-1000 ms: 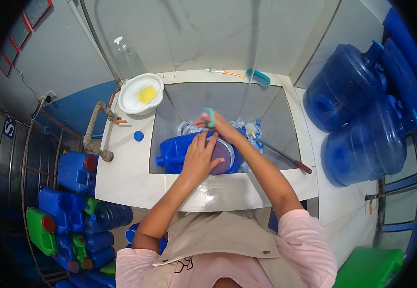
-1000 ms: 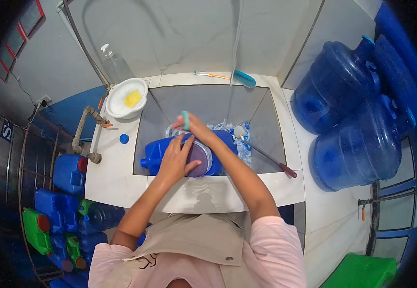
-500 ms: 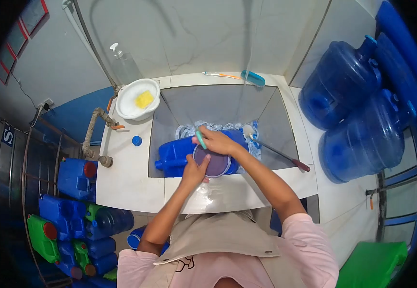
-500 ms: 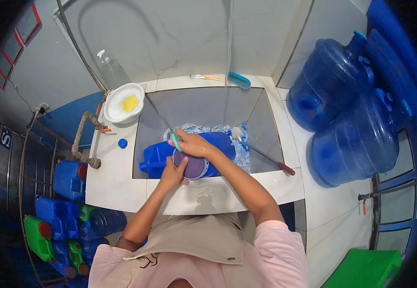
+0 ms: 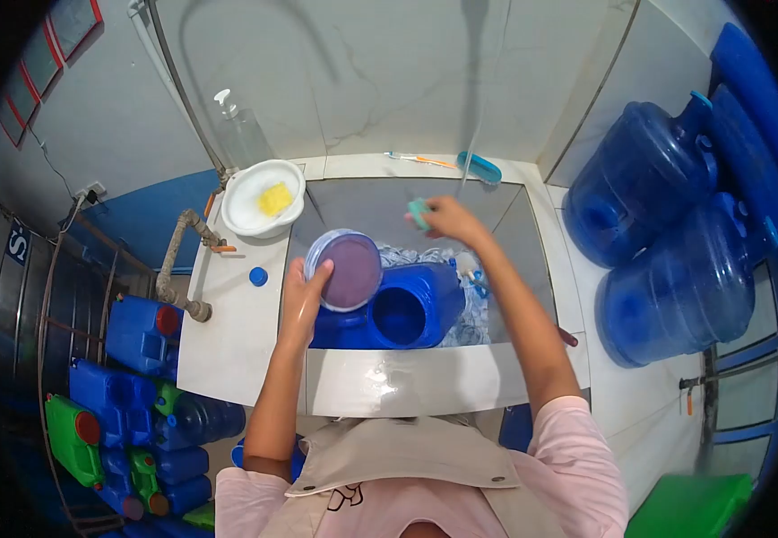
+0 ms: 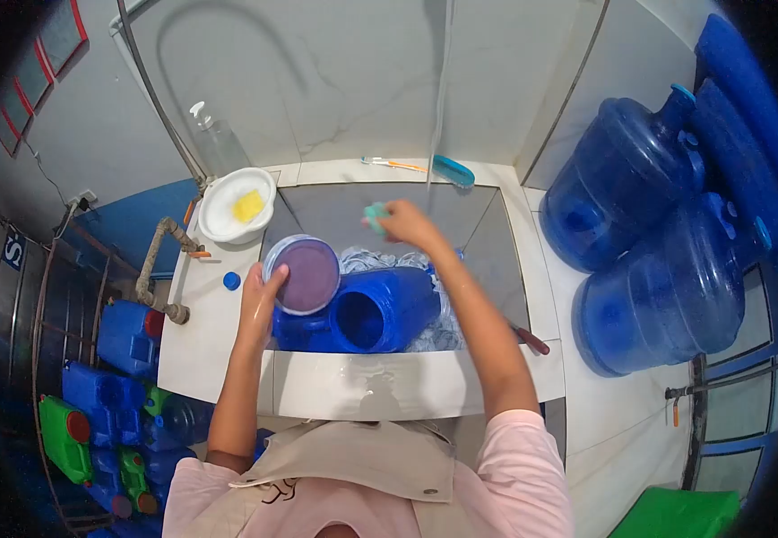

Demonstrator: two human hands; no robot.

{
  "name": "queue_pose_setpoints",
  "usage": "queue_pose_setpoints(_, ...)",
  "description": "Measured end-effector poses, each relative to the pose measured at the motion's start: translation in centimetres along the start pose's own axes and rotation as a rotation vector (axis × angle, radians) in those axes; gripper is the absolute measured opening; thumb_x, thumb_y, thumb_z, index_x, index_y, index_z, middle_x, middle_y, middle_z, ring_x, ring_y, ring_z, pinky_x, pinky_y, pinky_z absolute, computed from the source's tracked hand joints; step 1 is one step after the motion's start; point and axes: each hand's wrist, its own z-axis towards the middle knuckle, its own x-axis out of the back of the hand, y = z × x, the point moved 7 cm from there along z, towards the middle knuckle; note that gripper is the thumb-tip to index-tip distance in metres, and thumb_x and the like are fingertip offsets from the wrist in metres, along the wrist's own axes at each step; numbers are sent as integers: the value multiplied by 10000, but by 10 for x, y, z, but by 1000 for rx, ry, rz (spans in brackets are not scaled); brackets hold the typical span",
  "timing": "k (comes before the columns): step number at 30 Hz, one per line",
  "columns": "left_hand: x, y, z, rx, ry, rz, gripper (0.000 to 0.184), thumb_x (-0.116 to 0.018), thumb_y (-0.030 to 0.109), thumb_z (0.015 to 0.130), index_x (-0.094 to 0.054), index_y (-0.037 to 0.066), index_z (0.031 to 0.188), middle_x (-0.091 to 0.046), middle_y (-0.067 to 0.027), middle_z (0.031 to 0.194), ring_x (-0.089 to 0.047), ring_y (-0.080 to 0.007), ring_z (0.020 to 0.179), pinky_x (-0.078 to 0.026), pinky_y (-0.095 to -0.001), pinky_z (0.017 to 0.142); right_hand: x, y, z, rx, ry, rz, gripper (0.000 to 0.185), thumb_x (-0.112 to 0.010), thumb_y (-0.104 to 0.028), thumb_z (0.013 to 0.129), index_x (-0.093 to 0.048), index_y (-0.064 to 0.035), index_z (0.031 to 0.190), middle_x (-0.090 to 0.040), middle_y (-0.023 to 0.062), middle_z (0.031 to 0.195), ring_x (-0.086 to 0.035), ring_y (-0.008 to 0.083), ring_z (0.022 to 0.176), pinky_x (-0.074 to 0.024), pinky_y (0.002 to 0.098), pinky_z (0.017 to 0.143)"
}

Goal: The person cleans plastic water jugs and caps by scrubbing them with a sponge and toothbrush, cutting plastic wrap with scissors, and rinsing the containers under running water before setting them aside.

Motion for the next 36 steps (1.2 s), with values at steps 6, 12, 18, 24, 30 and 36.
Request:
queue_pose_setpoints(6,1,-51,141,-258,250,519,367,-572,275,865,-542,-52,1029,-599,-187,1035,-571,-259,985,-428,-339,878,79,68,50,28,261,-707,370,-675,-373,703,-647,-7,745,-614,172,644,-617,257,560,-475,405,574)
queue_pose_setpoints(12,28,-160,264,104,294,476,543,-469,134,823,-292,-27,1310,-425,-290,1282,-437,-413,1183,-334,-395,1010,73,127,85,-296,60,-582,341,-672,-333,747,-634,6,752,-642,149,669,-650,229,597,-509,350,516)
queue_pose_setpoints(18,42,-179,286,-92,432,732,571,-463,85,789,-258,16,1317,-441,-265,1274,-461,-413,1150,-353,-396,1008,17,219,75,-650,95,906,298,-520,-332,910,-566,-82,1065,-608,185,788,-660,276,695,-589,350,615)
queue_pose_setpoints(24,-5,-282,285,742,-45,-343,344,-489,183,879,-503,-49,1133,-598,-181,1089,-607,-305,972,-488,-365,870,0,220,63,-696,-38,676,307,-532,-348,900,-594,-56,968,-620,127,757,-639,177,607,-565,283,526)
queue_pose_setpoints(30,-82,-164,227,278,-407,-1,443,-654,204,820,-510,-63,1143,-633,-135,990,-615,-185,909,-496,-277,807,6,111,37,-424,-191,287,462,-572,-496,843,-599,-42,759,-621,82,624,-423,39,369,-300,171,312)
queue_pose_setpoints(36,-95,-84,176,-79,-367,135,348,-684,72,779,-560,-21,1090,-638,-65,953,-588,-107,846,-475,-235,756,-34,36,-11,-391,-391,692,515,-534,-552,841,-554,-47,745,-608,129,620,-385,37,338,-259,159,287)
